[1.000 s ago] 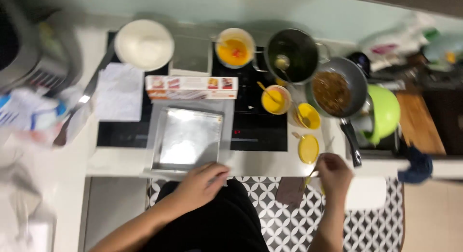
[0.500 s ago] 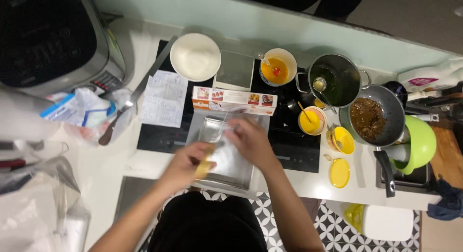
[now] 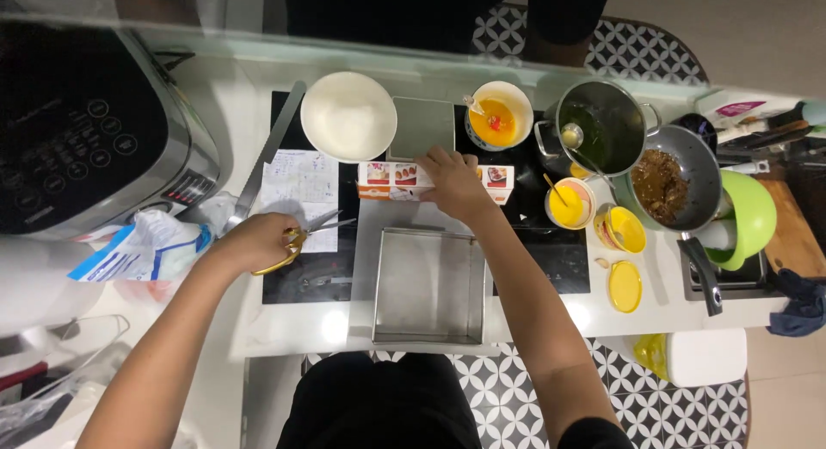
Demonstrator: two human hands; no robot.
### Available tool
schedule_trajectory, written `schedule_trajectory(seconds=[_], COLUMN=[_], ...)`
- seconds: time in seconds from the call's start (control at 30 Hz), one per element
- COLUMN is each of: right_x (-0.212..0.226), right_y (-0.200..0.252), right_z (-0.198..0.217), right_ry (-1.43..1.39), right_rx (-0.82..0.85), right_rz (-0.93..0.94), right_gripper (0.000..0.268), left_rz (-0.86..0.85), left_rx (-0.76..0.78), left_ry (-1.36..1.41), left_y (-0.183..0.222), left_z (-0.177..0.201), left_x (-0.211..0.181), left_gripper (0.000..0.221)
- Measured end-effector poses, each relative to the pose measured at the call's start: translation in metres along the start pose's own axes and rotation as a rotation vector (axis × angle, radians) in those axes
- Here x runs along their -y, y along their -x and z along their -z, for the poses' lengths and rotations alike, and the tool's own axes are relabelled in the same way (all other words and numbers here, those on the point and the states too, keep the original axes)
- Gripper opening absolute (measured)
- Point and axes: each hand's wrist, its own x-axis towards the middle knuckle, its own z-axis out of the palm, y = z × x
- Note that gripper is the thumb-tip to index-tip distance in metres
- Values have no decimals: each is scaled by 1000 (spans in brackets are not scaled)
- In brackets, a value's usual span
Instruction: Line a square metal baking pan with parchment paper.
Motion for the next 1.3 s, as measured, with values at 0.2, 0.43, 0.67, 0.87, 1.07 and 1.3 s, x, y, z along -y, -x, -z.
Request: schedule_trajectory(seconds=[0.2,0.43,0.67,0.87,1.07,1.3], right_x=[9,11,6,1,-4,-17], right_y=[4,4,3,2,-1,-5], right_z=[24,35,28,24,21,14], right_ry=[-54,-110,-81,-88,-60,-72], right_rx=[12,55,87,78,88,154], right_rz=[-7,-23,-14,-38,19,0], right_gripper=[70,72,71,72,72,79], left_rz=[-149,-278,-284,-279,-360,-289], left_rx=[8,43,144,240,140,126], left_ry=[-124,-214,-192,-67,-10,-110], left_y=[-11,-54,-55,-72,-78,-69], left_z=[28,30,40,29,18,21], left_x=[-28,-35,-58,-34,-56,-80], left_gripper=[42,48,38,24,39,31])
